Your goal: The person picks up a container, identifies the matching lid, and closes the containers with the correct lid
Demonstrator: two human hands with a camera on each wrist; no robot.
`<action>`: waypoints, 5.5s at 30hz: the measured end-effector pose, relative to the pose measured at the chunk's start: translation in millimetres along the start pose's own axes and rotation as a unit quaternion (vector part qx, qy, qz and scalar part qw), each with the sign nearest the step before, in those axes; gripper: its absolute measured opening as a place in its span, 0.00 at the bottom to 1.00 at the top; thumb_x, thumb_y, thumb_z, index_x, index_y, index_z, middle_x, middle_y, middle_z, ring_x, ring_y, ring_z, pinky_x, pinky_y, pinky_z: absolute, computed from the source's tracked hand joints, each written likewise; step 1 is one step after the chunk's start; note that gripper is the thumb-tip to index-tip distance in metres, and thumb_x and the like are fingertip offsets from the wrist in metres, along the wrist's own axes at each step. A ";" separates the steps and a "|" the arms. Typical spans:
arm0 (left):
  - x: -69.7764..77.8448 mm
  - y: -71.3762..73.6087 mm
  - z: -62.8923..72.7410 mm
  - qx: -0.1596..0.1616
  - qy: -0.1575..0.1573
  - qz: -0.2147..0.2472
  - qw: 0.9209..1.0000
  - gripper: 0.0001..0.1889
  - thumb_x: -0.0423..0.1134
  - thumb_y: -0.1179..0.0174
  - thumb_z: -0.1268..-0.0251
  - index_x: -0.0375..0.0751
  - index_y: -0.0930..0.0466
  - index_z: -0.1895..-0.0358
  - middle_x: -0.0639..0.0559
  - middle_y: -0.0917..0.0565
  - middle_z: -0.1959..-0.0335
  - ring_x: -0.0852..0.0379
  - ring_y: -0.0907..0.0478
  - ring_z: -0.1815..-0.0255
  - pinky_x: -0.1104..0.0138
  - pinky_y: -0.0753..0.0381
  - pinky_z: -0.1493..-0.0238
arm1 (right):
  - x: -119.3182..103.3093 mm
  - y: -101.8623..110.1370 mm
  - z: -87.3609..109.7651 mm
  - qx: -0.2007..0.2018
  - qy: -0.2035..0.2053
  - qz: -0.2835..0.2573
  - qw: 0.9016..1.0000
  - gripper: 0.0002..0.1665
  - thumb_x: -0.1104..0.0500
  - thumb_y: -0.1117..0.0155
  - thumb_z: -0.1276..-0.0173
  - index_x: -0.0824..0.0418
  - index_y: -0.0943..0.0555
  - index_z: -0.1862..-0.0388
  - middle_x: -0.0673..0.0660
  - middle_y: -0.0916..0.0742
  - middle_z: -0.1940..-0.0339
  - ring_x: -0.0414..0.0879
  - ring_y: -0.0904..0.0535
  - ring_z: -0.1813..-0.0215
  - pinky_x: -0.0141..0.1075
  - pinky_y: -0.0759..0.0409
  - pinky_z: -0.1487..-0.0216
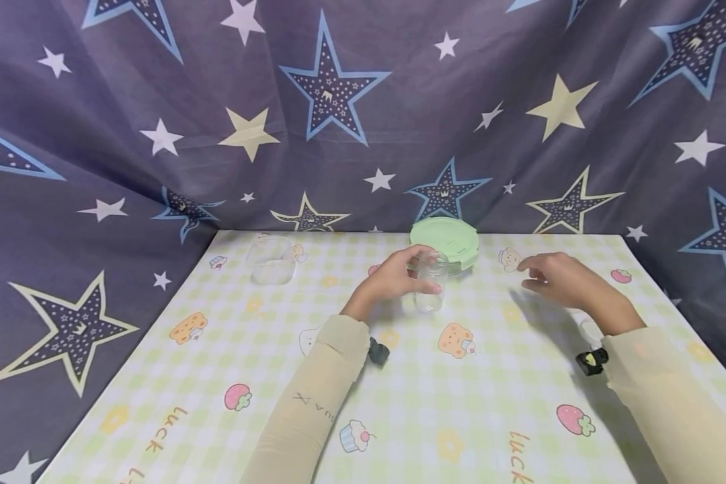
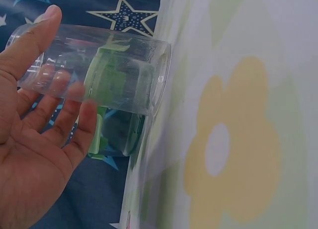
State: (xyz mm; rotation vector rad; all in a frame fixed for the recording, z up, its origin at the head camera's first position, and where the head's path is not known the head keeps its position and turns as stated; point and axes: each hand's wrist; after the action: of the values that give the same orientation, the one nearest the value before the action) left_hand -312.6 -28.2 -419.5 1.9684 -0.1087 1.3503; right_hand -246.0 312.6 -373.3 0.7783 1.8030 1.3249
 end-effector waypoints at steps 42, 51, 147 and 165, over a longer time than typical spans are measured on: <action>0.7 1.7 -0.6 -0.006 0.003 0.008 1.000 0.37 0.46 0.21 0.44 0.52 0.27 0.31 0.56 0.19 0.40 0.57 0.25 0.40 0.67 0.20 0.40 | 85.4 4.9 94.2 -0.120 -0.180 -0.087 0.972 0.04 0.63 0.33 0.30 0.64 0.15 0.63 0.48 0.18 0.75 0.42 0.26 0.73 0.33 0.26 0.73; -2.1 0.4 -1.0 -0.002 -0.001 0.006 1.000 0.36 0.47 0.21 0.44 0.54 0.27 0.31 0.58 0.19 0.40 0.59 0.25 0.41 0.66 0.20 0.39 | 92.9 1.2 101.4 -0.153 -0.204 -0.215 0.943 0.08 0.67 0.39 0.26 0.73 0.18 0.57 0.53 0.19 0.71 0.40 0.25 0.72 0.33 0.20 0.70; 0.0 -0.1 -0.7 0.002 0.001 -0.001 1.000 0.36 0.45 0.21 0.44 0.51 0.26 0.32 0.61 0.19 0.42 0.60 0.24 0.42 0.68 0.20 0.40 | -63.5 -3.4 -90.1 0.186 -0.210 -0.554 0.784 0.21 0.61 0.33 0.26 0.75 0.22 0.43 0.50 0.14 0.66 0.40 0.18 0.64 0.29 0.14 0.59; 1.7 0.1 -0.9 -0.004 0.008 0.006 1.000 0.37 0.44 0.21 0.44 0.49 0.27 0.31 0.57 0.19 0.39 0.58 0.23 0.41 0.67 0.20 0.41 | -77.4 -11.4 -92.7 0.160 -0.236 -0.601 0.747 0.16 0.60 0.38 0.23 0.70 0.21 0.44 0.51 0.19 0.62 0.42 0.23 0.62 0.28 0.16 0.56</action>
State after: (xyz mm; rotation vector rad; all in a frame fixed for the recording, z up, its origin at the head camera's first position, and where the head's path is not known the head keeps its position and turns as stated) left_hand -312.6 -27.2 -417.9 1.9522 -0.1189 1.3723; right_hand -283.9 199.5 -351.0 -0.0305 1.5614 -0.0540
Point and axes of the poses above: each hand's wrist, its own z-axis away from the middle knuckle, its own y-axis out of the back of the hand, x = y × z
